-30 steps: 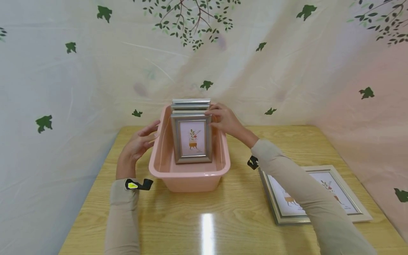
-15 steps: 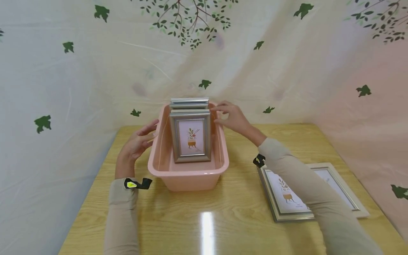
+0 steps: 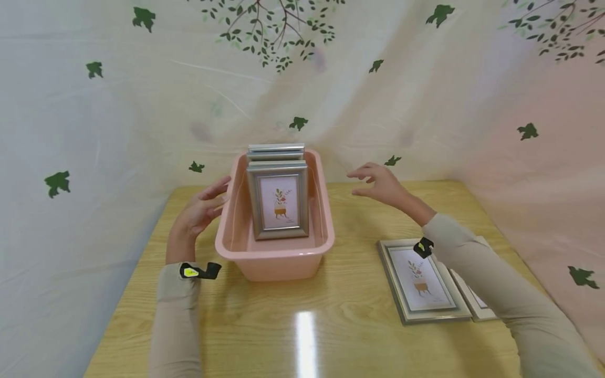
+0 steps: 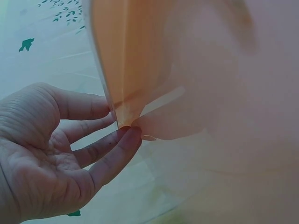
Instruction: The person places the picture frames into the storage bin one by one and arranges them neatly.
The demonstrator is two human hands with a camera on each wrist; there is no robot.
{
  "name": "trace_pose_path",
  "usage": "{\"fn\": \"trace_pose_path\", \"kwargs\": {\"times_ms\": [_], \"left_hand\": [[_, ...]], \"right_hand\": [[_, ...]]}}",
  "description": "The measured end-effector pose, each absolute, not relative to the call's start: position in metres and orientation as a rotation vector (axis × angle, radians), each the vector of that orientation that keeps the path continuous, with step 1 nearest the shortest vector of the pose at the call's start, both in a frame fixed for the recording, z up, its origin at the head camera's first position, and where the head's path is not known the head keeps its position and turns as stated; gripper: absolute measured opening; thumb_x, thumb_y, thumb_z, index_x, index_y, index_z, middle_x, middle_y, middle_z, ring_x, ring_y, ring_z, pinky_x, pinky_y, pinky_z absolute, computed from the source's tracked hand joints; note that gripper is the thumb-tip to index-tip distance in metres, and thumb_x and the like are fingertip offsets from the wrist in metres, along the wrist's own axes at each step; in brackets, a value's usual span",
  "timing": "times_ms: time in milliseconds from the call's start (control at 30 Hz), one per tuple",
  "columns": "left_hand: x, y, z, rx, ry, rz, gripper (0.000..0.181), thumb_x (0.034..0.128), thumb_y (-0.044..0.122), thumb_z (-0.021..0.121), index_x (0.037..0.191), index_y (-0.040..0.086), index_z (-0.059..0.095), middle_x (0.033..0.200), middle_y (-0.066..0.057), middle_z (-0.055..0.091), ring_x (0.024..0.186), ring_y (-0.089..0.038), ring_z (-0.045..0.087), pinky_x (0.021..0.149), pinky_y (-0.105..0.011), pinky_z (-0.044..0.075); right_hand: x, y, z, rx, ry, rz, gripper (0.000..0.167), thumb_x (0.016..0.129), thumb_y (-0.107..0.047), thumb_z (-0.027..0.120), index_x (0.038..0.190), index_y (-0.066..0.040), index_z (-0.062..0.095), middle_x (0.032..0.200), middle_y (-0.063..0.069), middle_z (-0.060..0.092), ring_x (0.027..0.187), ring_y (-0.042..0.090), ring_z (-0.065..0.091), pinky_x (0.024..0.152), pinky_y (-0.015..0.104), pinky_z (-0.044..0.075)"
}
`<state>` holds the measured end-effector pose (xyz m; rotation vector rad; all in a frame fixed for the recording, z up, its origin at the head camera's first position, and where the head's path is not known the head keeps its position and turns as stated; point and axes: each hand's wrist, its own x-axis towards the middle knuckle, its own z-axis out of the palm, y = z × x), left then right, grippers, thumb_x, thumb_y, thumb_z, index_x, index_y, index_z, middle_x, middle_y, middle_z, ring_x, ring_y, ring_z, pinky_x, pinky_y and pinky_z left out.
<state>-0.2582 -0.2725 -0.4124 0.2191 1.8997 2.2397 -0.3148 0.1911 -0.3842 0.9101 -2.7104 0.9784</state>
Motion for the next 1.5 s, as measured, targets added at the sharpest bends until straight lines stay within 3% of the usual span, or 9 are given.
{"fn": "trace_pose_path", "kwargs": {"times_ms": [333,600,800,1133,1500], "left_hand": [[-0.258,-0.274,-0.41,0.229,1.893,2.225,0.063,0.1038,0.008,0.055,0.16,0.009,0.027,0.143,-0.006,0.042,0.118,-0.009,0.056,0.094,-0.021,0.051],[-0.257,-0.271,-0.409,0.2,1.919,2.203,0.063,0.1038,0.011,0.056,0.16,0.012,0.028,0.147,-0.007,0.039,0.118,-0.01,0.055,0.093,-0.02,0.052],[-0.256,-0.271,-0.408,0.184,1.89,2.226,0.063,0.1036,0.01,0.056,0.16,0.012,0.028,0.144,-0.005,0.041,0.116,-0.011,0.056,0.093,-0.021,0.052],[-0.255,-0.27,-0.407,0.19,1.884,2.228,0.064,0.103,0.01,0.057,0.16,0.012,0.029,0.149,-0.01,0.038,0.116,-0.011,0.058,0.093,-0.021,0.052],[-0.253,-0.27,-0.407,0.18,1.896,2.223,0.063,0.1031,0.011,0.057,0.16,0.012,0.03,0.148,-0.009,0.04,0.115,-0.011,0.058,0.093,-0.021,0.052]], "right_hand": [[-0.291,0.263,-0.411,0.866,-2.971,0.827,0.046,0.084,-0.008,0.083,0.126,0.002,0.068,0.118,0.021,0.064,0.104,0.039,0.06,0.087,0.059,0.052],[-0.27,0.31,-0.423,0.874,-3.123,0.735,0.046,0.085,-0.012,0.082,0.125,0.006,0.067,0.116,0.023,0.062,0.103,0.046,0.061,0.084,0.057,0.054],[-0.26,0.338,-0.433,0.893,-3.143,0.699,0.044,0.084,-0.013,0.083,0.121,0.007,0.068,0.114,0.023,0.066,0.099,0.043,0.063,0.081,0.055,0.055],[-0.254,0.356,-0.453,0.871,-3.18,0.767,0.044,0.082,-0.016,0.085,0.117,0.006,0.07,0.111,0.021,0.069,0.098,0.039,0.063,0.084,0.056,0.053],[-0.253,0.357,-0.466,0.872,-3.183,0.841,0.037,0.08,-0.011,0.086,0.112,0.004,0.073,0.102,0.015,0.07,0.093,0.034,0.063,0.077,0.045,0.054]]}}
